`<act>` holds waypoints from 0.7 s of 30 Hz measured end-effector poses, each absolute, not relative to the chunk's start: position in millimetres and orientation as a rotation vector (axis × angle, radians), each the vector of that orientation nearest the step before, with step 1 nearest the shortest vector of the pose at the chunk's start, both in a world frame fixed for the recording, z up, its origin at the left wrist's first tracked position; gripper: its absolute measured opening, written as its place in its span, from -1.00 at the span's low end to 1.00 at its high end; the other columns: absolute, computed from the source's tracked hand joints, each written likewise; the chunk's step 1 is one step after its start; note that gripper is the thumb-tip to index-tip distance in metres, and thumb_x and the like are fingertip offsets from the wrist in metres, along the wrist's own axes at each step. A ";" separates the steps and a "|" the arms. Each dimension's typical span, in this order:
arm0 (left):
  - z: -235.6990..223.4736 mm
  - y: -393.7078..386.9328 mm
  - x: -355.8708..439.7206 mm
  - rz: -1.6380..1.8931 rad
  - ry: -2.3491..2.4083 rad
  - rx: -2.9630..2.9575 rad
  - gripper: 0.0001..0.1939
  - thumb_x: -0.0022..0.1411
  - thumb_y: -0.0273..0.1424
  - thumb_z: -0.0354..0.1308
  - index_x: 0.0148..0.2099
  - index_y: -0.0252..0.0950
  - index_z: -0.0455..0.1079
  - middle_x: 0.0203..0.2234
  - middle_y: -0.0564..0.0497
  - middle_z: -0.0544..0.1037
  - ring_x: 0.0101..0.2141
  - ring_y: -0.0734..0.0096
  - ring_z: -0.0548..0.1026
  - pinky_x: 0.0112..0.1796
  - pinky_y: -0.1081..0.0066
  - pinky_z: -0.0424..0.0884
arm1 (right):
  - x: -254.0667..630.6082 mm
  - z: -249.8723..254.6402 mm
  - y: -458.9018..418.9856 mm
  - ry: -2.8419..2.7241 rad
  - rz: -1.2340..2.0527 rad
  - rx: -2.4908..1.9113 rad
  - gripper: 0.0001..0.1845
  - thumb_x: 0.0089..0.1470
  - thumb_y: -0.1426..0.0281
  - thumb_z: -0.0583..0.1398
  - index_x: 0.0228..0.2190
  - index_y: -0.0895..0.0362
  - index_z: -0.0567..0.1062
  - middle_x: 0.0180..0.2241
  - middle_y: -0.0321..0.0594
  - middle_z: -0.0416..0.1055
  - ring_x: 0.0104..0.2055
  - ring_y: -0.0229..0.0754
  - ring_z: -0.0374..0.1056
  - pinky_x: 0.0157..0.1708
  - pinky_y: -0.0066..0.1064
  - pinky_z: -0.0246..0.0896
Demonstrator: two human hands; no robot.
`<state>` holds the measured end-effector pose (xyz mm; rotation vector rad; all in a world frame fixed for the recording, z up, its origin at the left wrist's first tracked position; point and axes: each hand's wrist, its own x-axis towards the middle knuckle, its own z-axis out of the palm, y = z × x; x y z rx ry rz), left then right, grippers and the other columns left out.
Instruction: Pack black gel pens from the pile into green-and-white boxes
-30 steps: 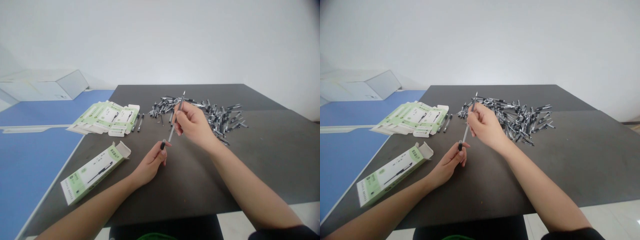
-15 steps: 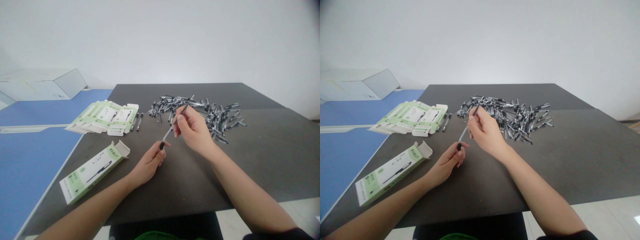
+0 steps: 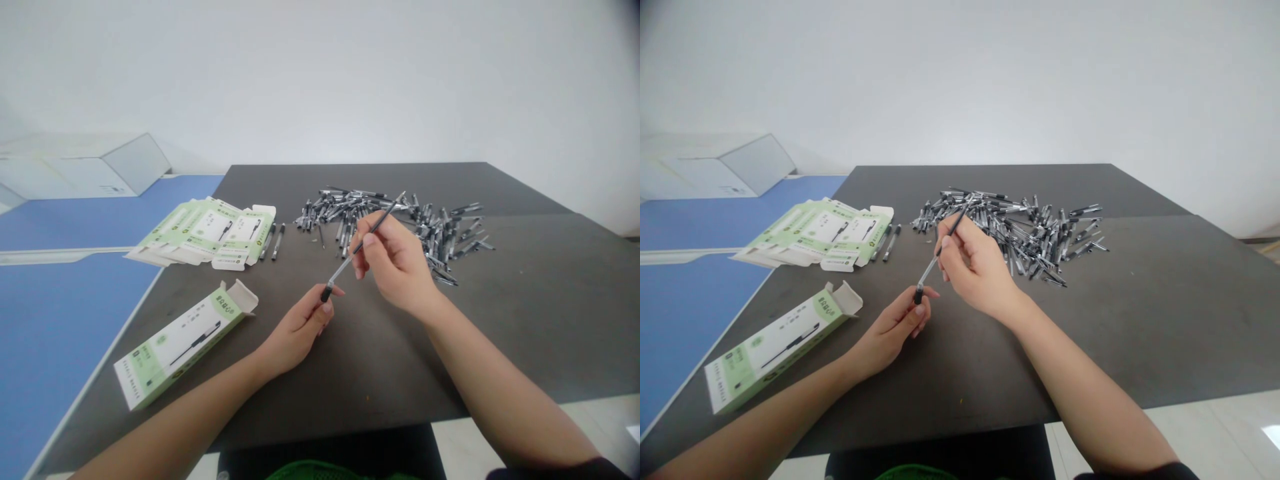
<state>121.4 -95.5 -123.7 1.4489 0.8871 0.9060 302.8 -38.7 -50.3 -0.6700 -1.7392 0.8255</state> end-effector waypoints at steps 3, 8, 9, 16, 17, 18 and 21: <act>-123.9 -95.0 120.8 0.903 0.862 1.443 -0.66 0.47 -0.15 -0.06 0.12 -0.21 0.29 -0.45 0.15 0.21 -0.47 0.50 0.19 -0.41 0.44 0.18 | 303.3 -48.6 -40.3 -1.740 0.802 -0.653 -0.83 0.35 0.39 0.03 -0.35 0.08 0.28 -0.48 -0.37 0.29 -0.59 -0.38 0.26 -0.58 -0.49 0.17; -124.9 -95.2 119.2 0.874 0.883 1.458 -0.64 0.47 -0.14 -0.06 0.14 -0.21 0.29 -0.46 0.15 0.21 -0.48 0.50 0.18 -0.41 0.43 0.17 | 303.2 -48.2 -41.5 -1.717 0.769 -0.625 -0.80 0.36 0.36 0.03 -0.37 0.08 0.28 -0.48 -0.37 0.29 -0.60 -0.39 0.25 -0.58 -0.49 0.17; -124.6 -95.7 119.2 0.870 0.891 1.469 -0.64 0.47 -0.14 -0.06 0.14 -0.21 0.30 -0.46 0.15 0.21 -0.48 0.51 0.18 -0.41 0.43 0.16 | 303.2 -48.8 -41.5 -1.719 0.772 -0.627 -0.80 0.36 0.35 0.03 -0.36 0.08 0.28 -0.48 -0.37 0.29 -0.60 -0.39 0.25 -0.58 -0.48 0.17; -122.9 -97.1 120.5 0.883 0.863 1.488 -0.69 0.48 -0.18 -0.07 0.11 -0.20 0.30 -0.46 0.16 0.21 -0.48 0.52 0.18 -0.40 0.44 0.16 | 304.3 -49.4 -41.9 -1.719 0.752 -0.619 -0.80 0.37 0.32 0.03 -0.35 0.07 0.28 -0.49 -0.37 0.30 -0.59 -0.37 0.25 -0.58 -0.47 0.19; -123.2 -96.9 120.5 0.883 0.861 1.480 -0.70 0.48 -0.18 -0.07 0.10 -0.20 0.30 -0.46 0.16 0.21 -0.48 0.52 0.18 -0.41 0.44 0.16 | 304.4 -48.5 -42.1 -1.704 0.737 -0.613 -0.79 0.37 0.31 0.03 -0.36 0.07 0.28 -0.49 -0.37 0.30 -0.60 -0.37 0.24 -0.58 -0.46 0.18; -123.5 -96.7 120.6 0.885 0.857 1.471 -0.71 0.48 -0.18 -0.07 0.09 -0.19 0.30 -0.47 0.16 0.20 -0.49 0.52 0.17 -0.41 0.44 0.15 | 304.6 -47.7 -42.3 -1.694 0.728 -0.607 -0.78 0.37 0.31 0.04 -0.37 0.07 0.28 -0.50 -0.38 0.29 -0.60 -0.37 0.24 -0.58 -0.46 0.18; -123.7 -96.6 120.4 0.887 0.851 1.450 -0.71 0.47 -0.17 -0.05 0.08 -0.20 0.29 -0.47 0.16 0.20 -0.49 0.52 0.16 -0.43 0.44 0.14 | 305.6 -47.3 -42.8 -1.705 0.740 -0.608 -0.78 0.36 0.30 0.04 -0.36 0.07 0.28 -0.50 -0.38 0.29 -0.60 -0.37 0.24 -0.58 -0.46 0.19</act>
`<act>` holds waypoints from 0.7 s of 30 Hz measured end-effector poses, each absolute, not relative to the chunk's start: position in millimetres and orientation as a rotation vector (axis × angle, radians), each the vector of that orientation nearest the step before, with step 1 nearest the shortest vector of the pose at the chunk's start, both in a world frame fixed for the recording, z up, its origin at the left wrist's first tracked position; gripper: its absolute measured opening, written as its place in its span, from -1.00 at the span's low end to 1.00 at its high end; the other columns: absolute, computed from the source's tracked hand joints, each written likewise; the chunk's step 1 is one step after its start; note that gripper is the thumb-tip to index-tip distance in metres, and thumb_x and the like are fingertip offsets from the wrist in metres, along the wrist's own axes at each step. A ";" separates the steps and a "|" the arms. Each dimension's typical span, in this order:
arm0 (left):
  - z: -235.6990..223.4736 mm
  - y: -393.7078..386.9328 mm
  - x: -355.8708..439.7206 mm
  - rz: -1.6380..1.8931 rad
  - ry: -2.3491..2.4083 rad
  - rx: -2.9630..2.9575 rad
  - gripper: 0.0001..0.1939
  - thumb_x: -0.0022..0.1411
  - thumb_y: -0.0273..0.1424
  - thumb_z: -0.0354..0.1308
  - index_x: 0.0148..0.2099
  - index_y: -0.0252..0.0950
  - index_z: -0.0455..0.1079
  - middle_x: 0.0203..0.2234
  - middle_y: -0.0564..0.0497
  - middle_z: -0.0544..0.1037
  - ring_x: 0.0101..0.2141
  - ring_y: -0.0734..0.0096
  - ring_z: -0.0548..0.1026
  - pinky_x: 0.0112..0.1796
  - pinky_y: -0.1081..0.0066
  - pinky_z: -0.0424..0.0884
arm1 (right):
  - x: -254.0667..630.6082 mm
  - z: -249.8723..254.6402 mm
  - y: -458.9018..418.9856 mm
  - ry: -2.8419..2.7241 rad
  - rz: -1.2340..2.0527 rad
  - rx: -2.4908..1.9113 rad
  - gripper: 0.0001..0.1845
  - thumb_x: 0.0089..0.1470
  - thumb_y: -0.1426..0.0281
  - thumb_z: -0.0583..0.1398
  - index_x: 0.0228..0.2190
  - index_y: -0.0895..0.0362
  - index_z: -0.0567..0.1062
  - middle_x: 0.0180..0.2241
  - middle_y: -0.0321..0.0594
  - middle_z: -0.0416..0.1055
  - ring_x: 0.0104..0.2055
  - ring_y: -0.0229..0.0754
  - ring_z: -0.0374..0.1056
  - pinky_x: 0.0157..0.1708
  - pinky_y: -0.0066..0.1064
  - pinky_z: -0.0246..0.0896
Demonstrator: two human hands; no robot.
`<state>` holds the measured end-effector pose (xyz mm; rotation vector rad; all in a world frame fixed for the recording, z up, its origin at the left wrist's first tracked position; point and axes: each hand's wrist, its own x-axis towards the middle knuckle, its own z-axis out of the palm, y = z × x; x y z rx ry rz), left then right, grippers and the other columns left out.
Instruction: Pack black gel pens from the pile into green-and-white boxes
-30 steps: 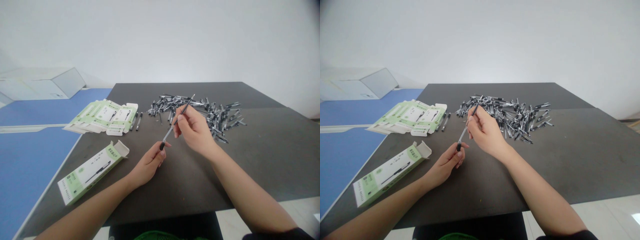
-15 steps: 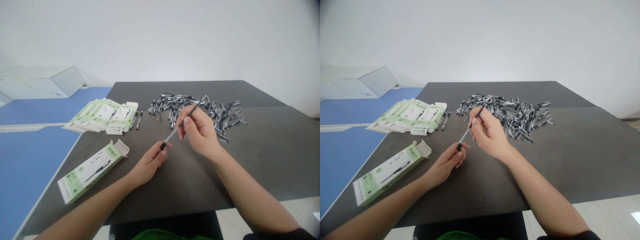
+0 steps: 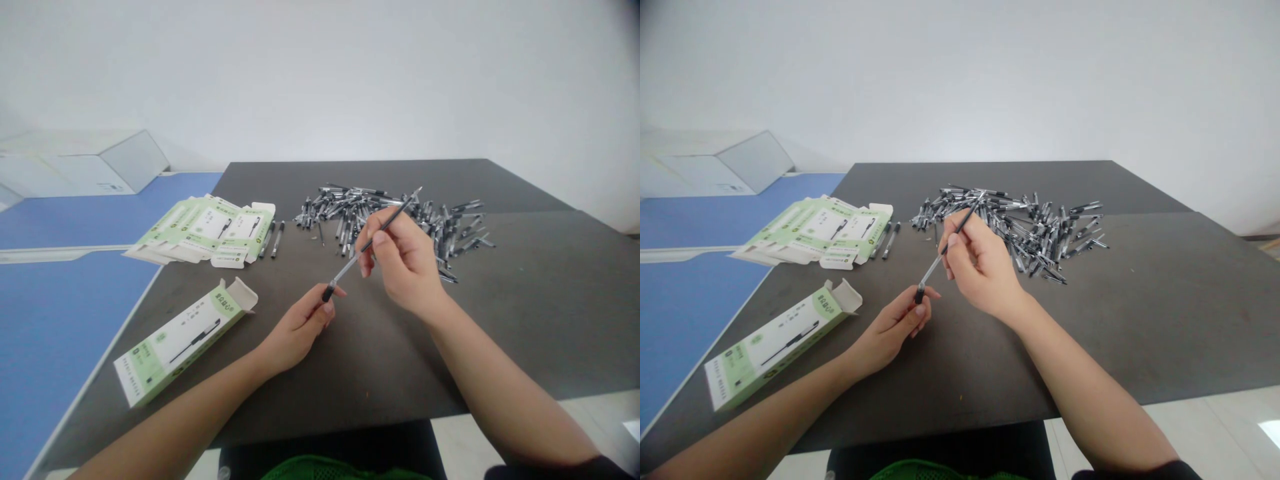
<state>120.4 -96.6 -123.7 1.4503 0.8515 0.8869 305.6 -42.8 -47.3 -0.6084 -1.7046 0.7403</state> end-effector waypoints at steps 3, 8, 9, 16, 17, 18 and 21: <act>-122.8 -96.9 120.2 0.882 0.854 1.458 -0.70 0.48 -0.18 -0.06 0.10 -0.20 0.29 -0.46 0.16 0.21 -0.49 0.52 0.17 -0.42 0.44 0.15 | 306.3 -49.3 -43.1 -1.725 0.764 -0.617 -0.80 0.37 0.31 0.04 -0.34 0.06 0.28 -0.50 -0.38 0.30 -0.59 -0.37 0.25 -0.58 -0.47 0.19; -121.0 -97.2 120.2 0.877 0.863 1.477 -0.67 0.47 -0.18 -0.06 0.12 -0.23 0.30 -0.46 0.15 0.21 -0.48 0.51 0.18 -0.41 0.43 0.15 | 305.6 -50.0 -43.7 -1.721 0.762 -0.614 -0.80 0.37 0.30 0.04 -0.35 0.07 0.27 -0.48 -0.38 0.30 -0.59 -0.38 0.25 -0.59 -0.48 0.18; -120.6 -97.1 120.3 0.877 0.864 1.477 -0.67 0.47 -0.18 -0.06 0.12 -0.24 0.30 -0.46 0.15 0.22 -0.48 0.50 0.18 -0.41 0.43 0.15 | 305.5 -49.4 -43.8 -1.722 0.766 -0.619 -0.79 0.37 0.30 0.04 -0.35 0.06 0.27 -0.48 -0.38 0.30 -0.59 -0.38 0.26 -0.59 -0.48 0.18; -118.1 -97.5 120.3 0.875 0.868 1.478 -0.69 0.46 -0.19 -0.05 0.09 -0.25 0.31 -0.47 0.16 0.22 -0.49 0.49 0.18 -0.40 0.41 0.15 | 309.4 -47.6 -43.6 -1.781 0.793 -0.643 -0.79 0.37 0.30 0.02 -0.35 0.06 0.26 -0.48 -0.36 0.29 -0.57 -0.35 0.24 -0.56 -0.44 0.19; -118.0 -97.6 120.0 0.868 0.862 1.480 -0.69 0.46 -0.19 -0.05 0.08 -0.25 0.31 -0.47 0.15 0.23 -0.49 0.48 0.18 -0.40 0.40 0.15 | 310.3 -48.3 -43.2 -1.793 0.812 -0.640 -0.80 0.37 0.31 0.02 -0.35 0.05 0.26 -0.48 -0.36 0.29 -0.56 -0.34 0.24 -0.55 -0.44 0.19; -117.9 -97.7 119.7 0.860 0.856 1.481 -0.69 0.46 -0.18 -0.05 0.07 -0.25 0.31 -0.47 0.15 0.23 -0.49 0.48 0.18 -0.40 0.40 0.15 | 310.9 -49.2 -42.9 -1.809 0.840 -0.638 -0.82 0.37 0.33 0.01 -0.34 0.05 0.26 -0.48 -0.36 0.29 -0.55 -0.33 0.24 -0.54 -0.43 0.19; -117.2 -97.6 119.1 0.853 0.839 1.472 -0.68 0.46 -0.17 -0.05 0.07 -0.26 0.31 -0.47 0.15 0.25 -0.49 0.48 0.19 -0.40 0.39 0.15 | 310.8 -50.8 -43.2 -1.908 0.961 -0.658 -0.87 0.35 0.39 0.00 -0.30 0.05 0.26 -0.49 -0.37 0.26 -0.53 -0.32 0.22 -0.54 -0.44 0.15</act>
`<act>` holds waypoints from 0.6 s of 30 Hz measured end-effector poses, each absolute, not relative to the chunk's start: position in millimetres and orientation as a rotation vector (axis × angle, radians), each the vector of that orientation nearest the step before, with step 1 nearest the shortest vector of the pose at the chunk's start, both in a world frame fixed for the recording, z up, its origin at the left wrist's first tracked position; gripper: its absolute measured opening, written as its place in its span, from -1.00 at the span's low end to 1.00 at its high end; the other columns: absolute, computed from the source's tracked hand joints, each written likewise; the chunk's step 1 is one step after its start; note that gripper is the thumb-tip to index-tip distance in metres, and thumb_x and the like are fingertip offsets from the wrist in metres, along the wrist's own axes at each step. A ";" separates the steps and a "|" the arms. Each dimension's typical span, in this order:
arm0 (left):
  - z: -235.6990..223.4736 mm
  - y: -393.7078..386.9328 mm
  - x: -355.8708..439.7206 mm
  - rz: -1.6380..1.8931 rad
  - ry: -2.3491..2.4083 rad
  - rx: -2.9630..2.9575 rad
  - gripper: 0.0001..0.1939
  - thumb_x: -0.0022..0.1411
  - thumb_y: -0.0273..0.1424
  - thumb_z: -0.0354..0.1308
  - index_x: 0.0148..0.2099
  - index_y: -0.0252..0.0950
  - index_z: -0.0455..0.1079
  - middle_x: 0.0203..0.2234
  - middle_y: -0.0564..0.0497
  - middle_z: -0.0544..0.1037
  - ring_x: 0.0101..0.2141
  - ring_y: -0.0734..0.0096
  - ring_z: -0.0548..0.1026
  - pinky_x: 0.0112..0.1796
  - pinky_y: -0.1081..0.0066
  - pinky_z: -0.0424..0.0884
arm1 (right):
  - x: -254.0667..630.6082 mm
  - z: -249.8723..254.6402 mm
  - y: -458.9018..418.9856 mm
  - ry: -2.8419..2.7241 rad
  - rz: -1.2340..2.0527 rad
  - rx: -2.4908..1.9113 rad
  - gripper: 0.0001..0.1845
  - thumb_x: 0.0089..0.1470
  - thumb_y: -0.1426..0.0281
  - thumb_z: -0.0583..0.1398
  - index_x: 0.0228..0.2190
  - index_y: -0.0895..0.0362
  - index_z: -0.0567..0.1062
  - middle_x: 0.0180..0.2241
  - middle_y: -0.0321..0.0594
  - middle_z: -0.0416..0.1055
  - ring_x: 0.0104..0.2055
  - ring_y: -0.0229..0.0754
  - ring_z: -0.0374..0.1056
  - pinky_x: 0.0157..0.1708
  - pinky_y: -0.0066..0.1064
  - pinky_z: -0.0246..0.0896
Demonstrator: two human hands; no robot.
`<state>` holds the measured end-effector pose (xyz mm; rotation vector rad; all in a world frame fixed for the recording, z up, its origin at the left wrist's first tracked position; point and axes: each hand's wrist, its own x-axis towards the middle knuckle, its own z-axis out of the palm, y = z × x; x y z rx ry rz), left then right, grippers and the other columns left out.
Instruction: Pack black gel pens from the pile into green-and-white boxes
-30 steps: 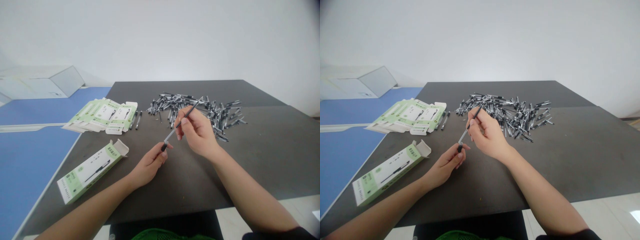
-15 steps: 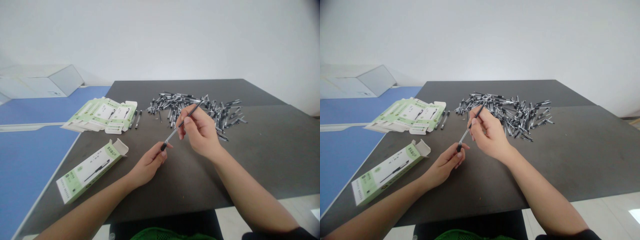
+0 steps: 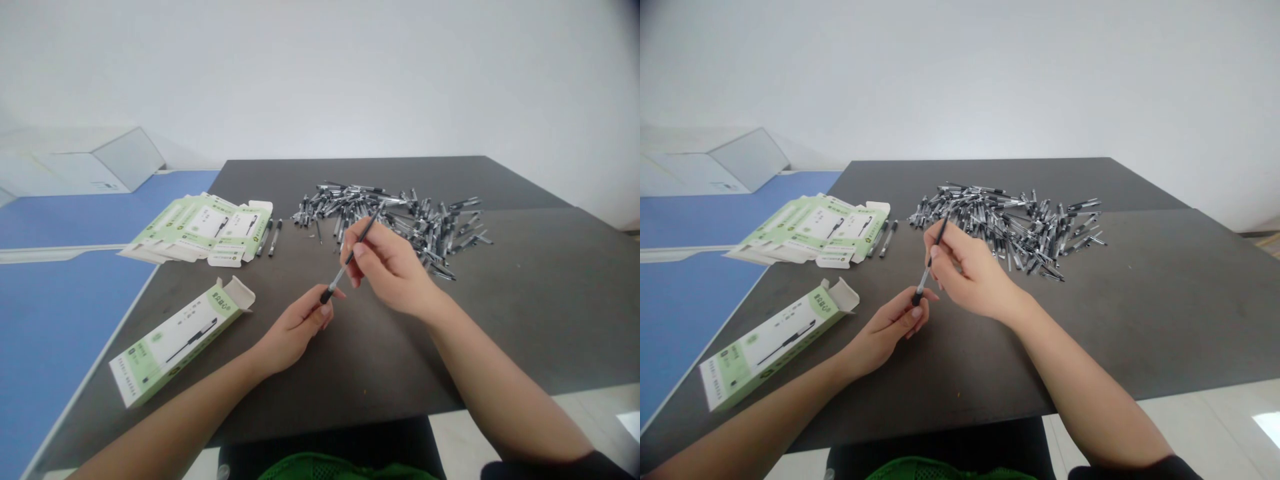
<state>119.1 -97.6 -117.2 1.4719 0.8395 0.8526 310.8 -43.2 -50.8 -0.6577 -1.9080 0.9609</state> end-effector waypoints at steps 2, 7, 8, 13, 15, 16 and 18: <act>-116.2 -97.1 119.2 0.876 0.831 1.459 -0.70 0.45 -0.17 -0.04 0.02 -0.27 0.32 -0.48 0.14 0.25 -0.50 0.49 0.19 -0.41 0.40 0.15 | 309.2 -49.5 -44.7 -2.029 1.021 -0.691 -0.88 0.33 0.41 0.02 -0.31 0.07 0.29 -0.49 -0.37 0.25 -0.50 -0.31 0.22 -0.51 -0.43 0.14; -115.0 -93.8 118.9 0.979 0.845 1.319 -0.75 0.39 -0.19 0.06 -0.09 -0.28 0.35 -0.48 0.13 0.25 -0.48 0.49 0.20 -0.45 0.42 0.14 | 314.0 -42.9 -40.2 -2.069 0.949 -0.748 -0.73 0.23 0.31 0.21 -0.06 0.11 0.36 -0.31 -0.29 0.33 -0.35 -0.28 0.28 -0.36 -0.41 0.21; -115.2 -92.9 118.6 1.010 0.853 1.267 -0.75 0.38 -0.20 0.08 -0.08 -0.28 0.36 -0.48 0.13 0.25 -0.48 0.49 0.20 -0.46 0.43 0.14 | 318.4 -43.5 -35.0 -2.003 0.913 -0.768 -0.67 0.23 0.29 0.22 -0.01 0.09 0.35 -0.28 -0.27 0.34 -0.33 -0.27 0.28 -0.34 -0.40 0.21; -115.7 -89.3 118.9 1.074 0.872 1.049 -0.71 0.32 -0.18 0.12 -0.10 -0.31 0.42 -0.51 0.13 0.25 -0.52 0.52 0.19 -0.50 0.44 0.11 | 346.7 -67.9 10.1 -1.773 0.623 -1.098 -0.82 0.24 0.45 0.08 -0.22 0.13 0.50 -0.41 -0.29 0.33 -0.44 -0.26 0.19 -0.39 -0.39 0.13; -115.0 -88.8 120.4 1.084 0.858 0.992 -0.71 0.31 -0.18 0.13 -0.13 -0.32 0.42 -0.53 0.14 0.25 -0.55 0.54 0.19 -0.51 0.45 0.11 | 351.7 -82.9 26.3 -1.852 0.518 -1.230 -0.73 0.13 0.58 0.07 -0.28 0.16 0.55 -0.41 -0.26 0.31 -0.43 -0.24 0.19 -0.35 -0.36 0.15; -114.5 -88.8 121.2 1.089 0.849 0.973 -0.71 0.32 -0.18 0.13 -0.14 -0.32 0.42 -0.54 0.14 0.25 -0.56 0.55 0.20 -0.51 0.45 0.11 | 351.6 -89.9 32.2 -1.924 0.478 -1.261 -0.69 0.09 0.63 0.06 -0.30 0.17 0.57 -0.39 -0.23 0.31 -0.40 -0.22 0.21 -0.31 -0.35 0.17; -113.6 -88.9 122.4 1.095 0.843 0.945 -0.72 0.32 -0.18 0.13 -0.16 -0.32 0.42 -0.55 0.15 0.25 -0.57 0.55 0.20 -0.52 0.46 0.12 | 346.5 -101.1 39.4 -2.093 0.422 -1.266 -0.63 0.04 0.67 0.06 -0.29 0.18 0.61 -0.32 -0.16 0.32 -0.29 -0.15 0.28 -0.19 -0.30 0.21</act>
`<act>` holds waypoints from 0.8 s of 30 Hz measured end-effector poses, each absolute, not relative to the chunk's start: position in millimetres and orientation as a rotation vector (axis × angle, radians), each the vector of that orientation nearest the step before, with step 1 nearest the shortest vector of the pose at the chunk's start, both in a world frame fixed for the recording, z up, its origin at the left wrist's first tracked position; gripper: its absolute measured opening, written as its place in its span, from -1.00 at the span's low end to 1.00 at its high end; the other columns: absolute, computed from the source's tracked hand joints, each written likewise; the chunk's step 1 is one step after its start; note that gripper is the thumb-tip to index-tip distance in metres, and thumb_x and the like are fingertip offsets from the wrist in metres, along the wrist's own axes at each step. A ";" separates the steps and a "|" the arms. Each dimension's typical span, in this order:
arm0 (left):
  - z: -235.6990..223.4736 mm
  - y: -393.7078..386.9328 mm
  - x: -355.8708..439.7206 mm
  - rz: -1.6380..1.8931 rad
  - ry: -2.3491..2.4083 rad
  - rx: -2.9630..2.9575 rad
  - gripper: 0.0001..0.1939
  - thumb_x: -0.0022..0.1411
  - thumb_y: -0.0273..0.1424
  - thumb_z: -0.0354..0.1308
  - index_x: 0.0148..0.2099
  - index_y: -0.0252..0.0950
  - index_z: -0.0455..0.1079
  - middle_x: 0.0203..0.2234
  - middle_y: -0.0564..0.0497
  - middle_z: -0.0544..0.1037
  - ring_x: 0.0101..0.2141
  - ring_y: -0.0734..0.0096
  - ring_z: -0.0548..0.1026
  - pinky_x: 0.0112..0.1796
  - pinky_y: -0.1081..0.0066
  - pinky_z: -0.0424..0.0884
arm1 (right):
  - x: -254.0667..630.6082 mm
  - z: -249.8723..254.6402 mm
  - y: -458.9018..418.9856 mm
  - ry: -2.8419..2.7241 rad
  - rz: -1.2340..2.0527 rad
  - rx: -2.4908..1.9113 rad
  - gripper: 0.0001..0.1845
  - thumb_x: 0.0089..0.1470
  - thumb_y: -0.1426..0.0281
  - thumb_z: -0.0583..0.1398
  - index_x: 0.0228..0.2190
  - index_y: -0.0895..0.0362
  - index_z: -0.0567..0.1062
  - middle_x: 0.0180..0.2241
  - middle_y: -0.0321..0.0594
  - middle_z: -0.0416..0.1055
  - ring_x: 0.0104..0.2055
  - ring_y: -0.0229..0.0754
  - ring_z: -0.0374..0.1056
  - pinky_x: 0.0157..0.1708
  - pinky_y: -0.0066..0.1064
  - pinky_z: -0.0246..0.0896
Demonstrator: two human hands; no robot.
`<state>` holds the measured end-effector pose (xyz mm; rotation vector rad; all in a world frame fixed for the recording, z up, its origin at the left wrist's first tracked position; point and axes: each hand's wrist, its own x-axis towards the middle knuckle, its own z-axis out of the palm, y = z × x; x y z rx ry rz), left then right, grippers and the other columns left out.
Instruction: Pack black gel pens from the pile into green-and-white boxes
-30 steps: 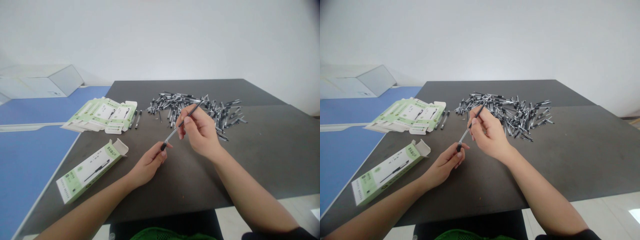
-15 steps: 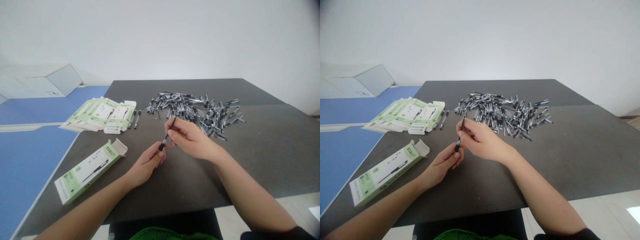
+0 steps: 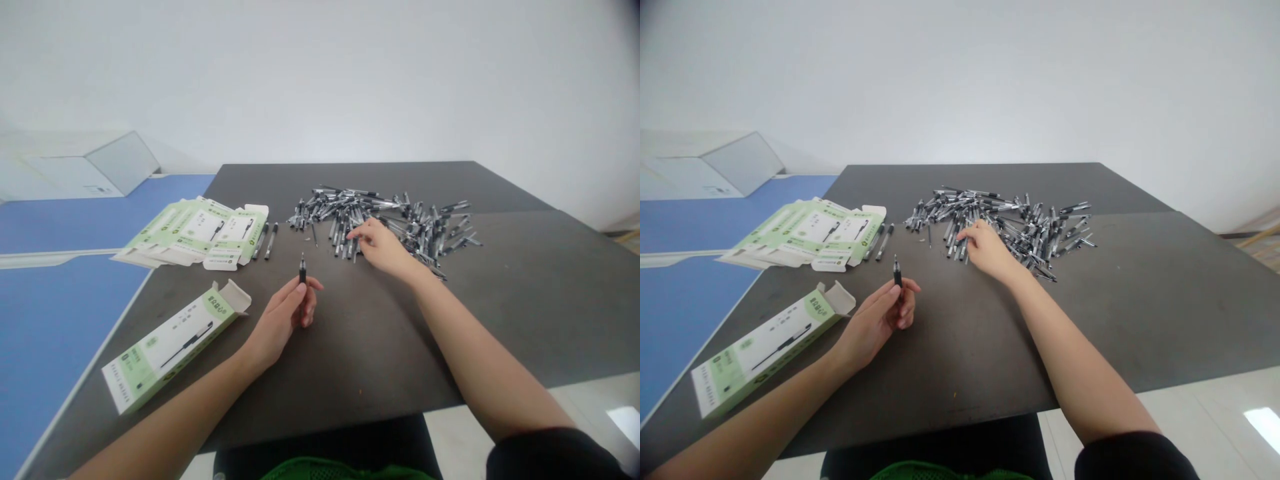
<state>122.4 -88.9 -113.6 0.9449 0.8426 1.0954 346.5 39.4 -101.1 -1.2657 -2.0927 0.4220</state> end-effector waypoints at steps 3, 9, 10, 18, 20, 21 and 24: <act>-112.9 -89.0 122.7 1.112 0.867 0.920 -0.72 0.31 -0.18 0.14 -0.18 -0.32 0.41 -0.57 0.16 0.25 -0.59 0.56 0.21 -0.53 0.47 0.11 | 331.7 -110.9 43.4 -2.287 0.365 -1.267 -0.66 0.07 0.63 0.12 -0.21 0.19 0.64 -0.21 -0.08 0.34 -0.12 -0.07 0.32 -0.02 -0.26 0.20; -112.4 -88.5 122.3 1.121 0.890 0.917 -0.75 0.31 -0.20 0.13 -0.20 -0.31 0.39 -0.57 0.17 0.25 -0.59 0.57 0.20 -0.54 0.48 0.12 | 309.0 -122.1 48.6 -2.310 0.315 -1.357 -0.84 0.11 0.42 0.28 -0.28 0.20 0.65 -0.15 -0.01 0.37 -0.03 0.04 0.29 0.03 -0.14 0.14; -112.4 -88.4 122.6 1.119 0.890 0.921 -0.75 0.31 -0.20 0.13 -0.20 -0.31 0.39 -0.57 0.17 0.25 -0.59 0.57 0.20 -0.54 0.48 0.12 | 307.9 -123.4 49.1 -2.308 0.317 -1.363 -0.87 0.10 0.43 0.28 -0.33 0.21 0.64 -0.16 -0.01 0.37 -0.04 0.04 0.29 0.02 -0.13 0.13; -115.4 -87.4 121.4 1.063 0.948 1.040 -0.71 0.32 -0.15 0.11 -0.20 -0.30 0.40 -0.57 0.16 0.23 -0.57 0.56 0.16 -0.54 0.47 0.08 | 313.3 -97.4 34.9 -2.102 0.513 -1.190 -0.85 0.19 0.42 0.20 -0.32 0.17 0.59 -0.28 -0.17 0.42 -0.25 -0.18 0.31 -0.18 -0.30 0.17; -116.2 -87.9 120.8 1.025 0.956 1.111 -0.69 0.33 -0.13 0.09 -0.19 -0.30 0.40 -0.57 0.17 0.23 -0.57 0.55 0.15 -0.53 0.47 0.07 | 314.8 -83.4 24.1 -1.974 0.691 -1.028 -0.85 0.18 0.36 0.21 -0.34 0.16 0.57 -0.33 -0.22 0.42 -0.33 -0.23 0.27 -0.28 -0.35 0.15; -116.3 -88.3 120.6 1.003 0.955 1.148 -0.67 0.34 -0.11 0.08 -0.19 -0.30 0.40 -0.57 0.17 0.23 -0.57 0.55 0.15 -0.53 0.46 0.07 | 315.1 -77.0 17.8 -1.938 0.769 -0.949 -0.85 0.16 0.33 0.23 -0.35 0.15 0.56 -0.35 -0.24 0.42 -0.36 -0.25 0.25 -0.31 -0.36 0.13; -116.0 -89.8 120.8 0.956 0.953 1.238 -0.66 0.35 -0.10 0.06 -0.19 -0.30 0.39 -0.58 0.17 0.23 -0.58 0.54 0.16 -0.51 0.45 0.09 | 314.4 -63.1 -0.1 -1.969 0.875 -0.802 -0.86 0.13 0.32 0.25 -0.39 0.14 0.55 -0.38 -0.27 0.40 -0.37 -0.26 0.23 -0.33 -0.37 0.10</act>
